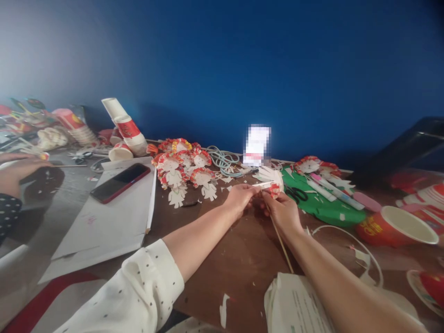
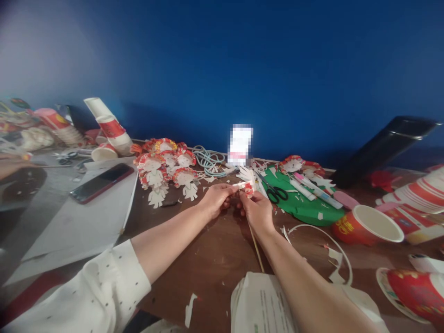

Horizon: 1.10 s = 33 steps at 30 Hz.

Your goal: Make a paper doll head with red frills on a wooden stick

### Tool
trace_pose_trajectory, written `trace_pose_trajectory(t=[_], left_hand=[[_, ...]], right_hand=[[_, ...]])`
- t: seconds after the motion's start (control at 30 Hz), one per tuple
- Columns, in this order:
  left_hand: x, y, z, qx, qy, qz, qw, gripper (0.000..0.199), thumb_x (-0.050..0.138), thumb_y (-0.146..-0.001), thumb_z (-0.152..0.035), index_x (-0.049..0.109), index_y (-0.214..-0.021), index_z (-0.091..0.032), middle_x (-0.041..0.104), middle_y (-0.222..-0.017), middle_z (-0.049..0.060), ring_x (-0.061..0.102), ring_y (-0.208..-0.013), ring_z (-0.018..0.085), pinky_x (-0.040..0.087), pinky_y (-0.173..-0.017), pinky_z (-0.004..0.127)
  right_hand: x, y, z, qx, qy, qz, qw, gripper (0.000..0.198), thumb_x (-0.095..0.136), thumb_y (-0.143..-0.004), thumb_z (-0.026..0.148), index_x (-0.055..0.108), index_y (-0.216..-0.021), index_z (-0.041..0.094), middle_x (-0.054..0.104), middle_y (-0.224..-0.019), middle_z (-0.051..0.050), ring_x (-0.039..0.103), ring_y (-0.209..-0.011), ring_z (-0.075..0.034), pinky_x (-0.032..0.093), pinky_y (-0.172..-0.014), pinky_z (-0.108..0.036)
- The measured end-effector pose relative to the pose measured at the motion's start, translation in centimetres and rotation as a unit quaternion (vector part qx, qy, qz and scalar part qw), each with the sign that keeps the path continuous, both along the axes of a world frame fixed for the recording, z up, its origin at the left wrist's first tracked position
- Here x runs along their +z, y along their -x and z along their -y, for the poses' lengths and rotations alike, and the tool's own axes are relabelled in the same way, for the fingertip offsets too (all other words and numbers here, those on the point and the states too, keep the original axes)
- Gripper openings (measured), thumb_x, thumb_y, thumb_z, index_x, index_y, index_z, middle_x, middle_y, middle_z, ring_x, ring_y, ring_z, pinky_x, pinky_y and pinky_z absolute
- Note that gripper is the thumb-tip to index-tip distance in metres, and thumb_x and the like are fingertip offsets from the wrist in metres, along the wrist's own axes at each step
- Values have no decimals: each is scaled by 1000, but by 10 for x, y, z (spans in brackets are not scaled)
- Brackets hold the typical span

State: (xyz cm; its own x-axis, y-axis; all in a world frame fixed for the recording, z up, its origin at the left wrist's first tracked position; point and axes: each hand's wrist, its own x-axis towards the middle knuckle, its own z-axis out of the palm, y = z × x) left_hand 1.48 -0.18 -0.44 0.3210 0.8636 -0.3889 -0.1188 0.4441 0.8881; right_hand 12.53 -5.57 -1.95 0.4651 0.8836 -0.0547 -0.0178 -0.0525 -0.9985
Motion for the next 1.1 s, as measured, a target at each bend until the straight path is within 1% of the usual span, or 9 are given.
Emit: trace_pose_trajectory(t=[0.07, 0.17, 0.23, 0.37, 0.47, 0.63, 0.7, 0.93, 1.1], left_hand=[[-2, 0, -1, -11, -20, -12, 1000, 20, 69, -80, -26, 59, -68, -13, 52, -56, -2, 37, -41, 4, 23, -41, 18], [-6, 1, -3, -19, -38, -40, 998, 24, 71, -79, -31, 59, -67, -15, 48, -51, -3, 37, -40, 5, 24, -41, 18], [-8, 2, -4, -23, -45, -58, 997, 26, 72, -78, -36, 60, -68, -16, 47, -49, -4, 37, -39, 5, 23, -40, 19], [-9, 2, -4, -10, -57, -70, 996, 29, 75, -75, -40, 60, -69, -16, 48, -49, -4, 37, -38, 5, 23, -40, 20], [-8, 1, -4, -6, -61, -64, 996, 27, 76, -74, -38, 63, -68, -15, 50, -51, -4, 39, -41, 6, 25, -43, 20], [-1, 1, -4, -2, -48, -69, 996, 17, 72, -78, -28, 66, -70, -15, 48, -51, -4, 41, -45, 7, 30, -47, 20], [1, 1, -4, -4, -51, -73, 996, 16, 72, -78, -27, 65, -70, -14, 49, -51, -4, 41, -45, 7, 30, -47, 20], [-1, 2, -5, -6, -56, -66, 996, 18, 73, -77, -28, 65, -69, -15, 48, -51, -3, 40, -45, 7, 28, -46, 21], [-1, 2, -3, -18, -78, -84, 993, 19, 70, -78, -27, 63, -67, -14, 52, -55, -2, 43, -46, 8, 30, -45, 21]], right_hand=[[-2, 0, -1, -8, 1, -2, 1000, 35, 80, -61, 47, 62, -67, 17, 59, -49, 2, 46, -39, -10, 33, -37, -22], [-5, -1, 0, -18, 3, 26, 999, 34, 79, -64, 45, 60, -67, 17, 59, -50, 2, 46, -38, -10, 32, -37, -21], [-5, -2, 1, -11, -4, 51, 999, 33, 76, -67, 45, 60, -70, 17, 60, -51, 2, 48, -39, -10, 35, -38, -21], [-3, -1, 3, 0, -1, 72, 997, 34, 73, -71, 47, 61, -76, 16, 61, -53, 2, 50, -41, -10, 37, -39, -21], [-2, 0, 3, 1, 3, 61, 998, 34, 74, -71, 46, 62, -81, 15, 60, -53, 2, 49, -40, -10, 37, -38, -21], [-2, 2, 1, 52, -13, -14, 998, 40, 76, -69, 45, 66, -93, 14, 57, -52, 4, 44, -39, -8, 32, -37, -19], [-2, 2, 1, 51, -13, -24, 998, 44, 78, -67, 45, 66, -95, 14, 57, -52, 4, 44, -39, -8, 32, -37, -19], [3, 3, 3, 42, -4, 10, 999, 41, 75, -70, 45, 67, -95, 14, 58, -49, 4, 44, -38, -8, 31, -36, -19], [4, 4, 3, 28, -12, -6, 1000, 38, 76, -67, 46, 68, -89, 16, 62, -57, 2, 51, -44, -11, 36, -38, -21]])
